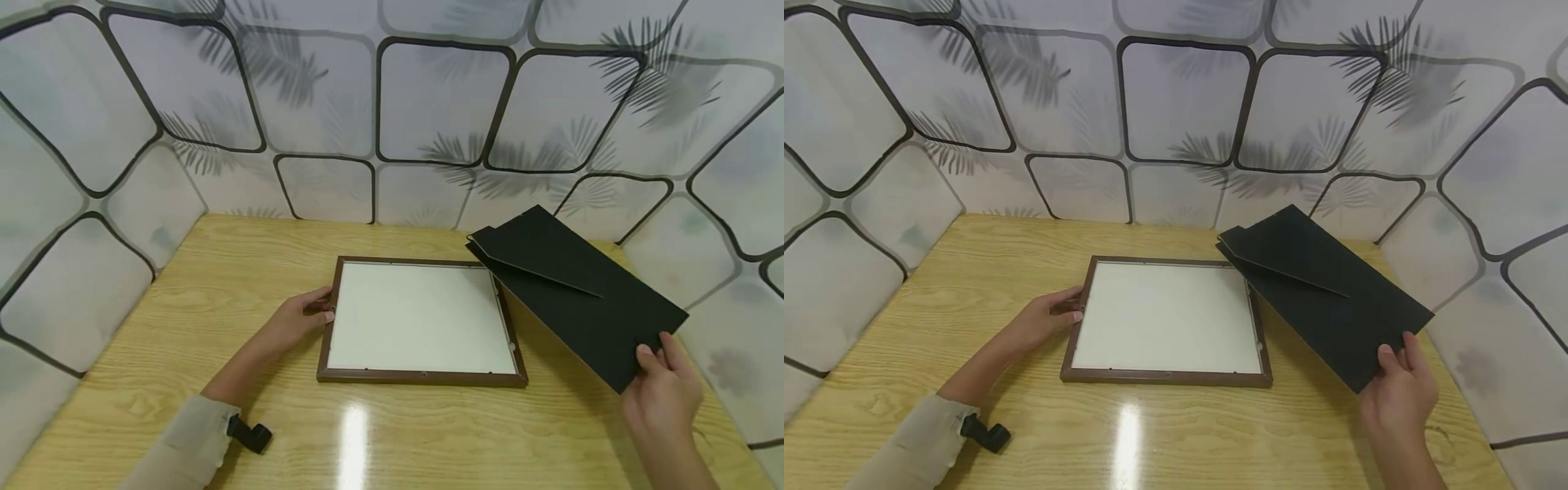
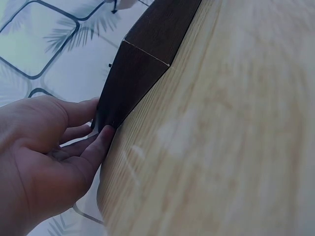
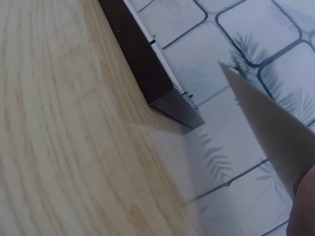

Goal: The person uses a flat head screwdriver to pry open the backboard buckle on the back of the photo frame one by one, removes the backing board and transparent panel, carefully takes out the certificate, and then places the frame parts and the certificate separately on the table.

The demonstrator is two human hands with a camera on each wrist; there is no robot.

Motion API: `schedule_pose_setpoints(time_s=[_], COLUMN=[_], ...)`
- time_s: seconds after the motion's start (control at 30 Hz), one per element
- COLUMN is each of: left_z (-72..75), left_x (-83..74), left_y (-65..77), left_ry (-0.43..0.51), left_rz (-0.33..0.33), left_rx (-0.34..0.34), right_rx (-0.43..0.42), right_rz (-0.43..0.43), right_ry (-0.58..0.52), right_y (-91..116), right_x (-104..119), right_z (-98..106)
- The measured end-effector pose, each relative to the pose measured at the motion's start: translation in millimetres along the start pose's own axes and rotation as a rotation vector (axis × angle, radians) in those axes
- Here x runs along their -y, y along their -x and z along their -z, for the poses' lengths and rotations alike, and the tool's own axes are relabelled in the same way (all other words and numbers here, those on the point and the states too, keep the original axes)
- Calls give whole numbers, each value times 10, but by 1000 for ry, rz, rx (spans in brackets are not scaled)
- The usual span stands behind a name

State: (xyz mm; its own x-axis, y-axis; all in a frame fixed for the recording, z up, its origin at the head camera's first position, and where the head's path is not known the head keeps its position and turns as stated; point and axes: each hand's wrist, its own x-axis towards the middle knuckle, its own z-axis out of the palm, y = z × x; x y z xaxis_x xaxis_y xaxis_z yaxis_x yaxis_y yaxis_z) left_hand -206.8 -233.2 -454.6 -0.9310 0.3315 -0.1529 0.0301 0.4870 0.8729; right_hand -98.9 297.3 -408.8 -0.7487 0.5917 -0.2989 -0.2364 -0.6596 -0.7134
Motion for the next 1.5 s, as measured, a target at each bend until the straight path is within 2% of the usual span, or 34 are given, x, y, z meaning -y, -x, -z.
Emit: schedule_pose_setpoints(time_s=[0.1, 0.2, 0.33, 0.6, 0.8, 1.13, 1.37, 1.43, 1.5], left_z=[-2, -11, -21, -20, -16, -19, -19, -19, -20], left_x=[-2, -9, -18, -42, -46, -29, -18, -24, -33], left_y=[3, 7, -1, 21, 35, 29, 22, 22, 25], left_ry=[2, 19, 7, 23, 24, 12, 8, 7, 8], left_rz=[-3, -1, -8, 7, 0, -1, 0, -2, -3], left_rx=[3, 7, 4, -1, -2, -3, -6, -5, -7], right_rx=[-43, -121, -180, -214, -189, -155, -131, -122, -117], right_rz=[31, 55, 63, 111, 137, 142, 67, 49, 32], right_ry=[84, 160, 163, 141, 84, 154, 86, 102, 164], right_y=[-2, -14, -35, -79, -89, -6, 146, 179, 208], right_x=[6, 16, 21, -24, -71, -153, -229, -250, -273], right_z=[14, 38, 71, 125, 134, 138, 124, 132, 141])
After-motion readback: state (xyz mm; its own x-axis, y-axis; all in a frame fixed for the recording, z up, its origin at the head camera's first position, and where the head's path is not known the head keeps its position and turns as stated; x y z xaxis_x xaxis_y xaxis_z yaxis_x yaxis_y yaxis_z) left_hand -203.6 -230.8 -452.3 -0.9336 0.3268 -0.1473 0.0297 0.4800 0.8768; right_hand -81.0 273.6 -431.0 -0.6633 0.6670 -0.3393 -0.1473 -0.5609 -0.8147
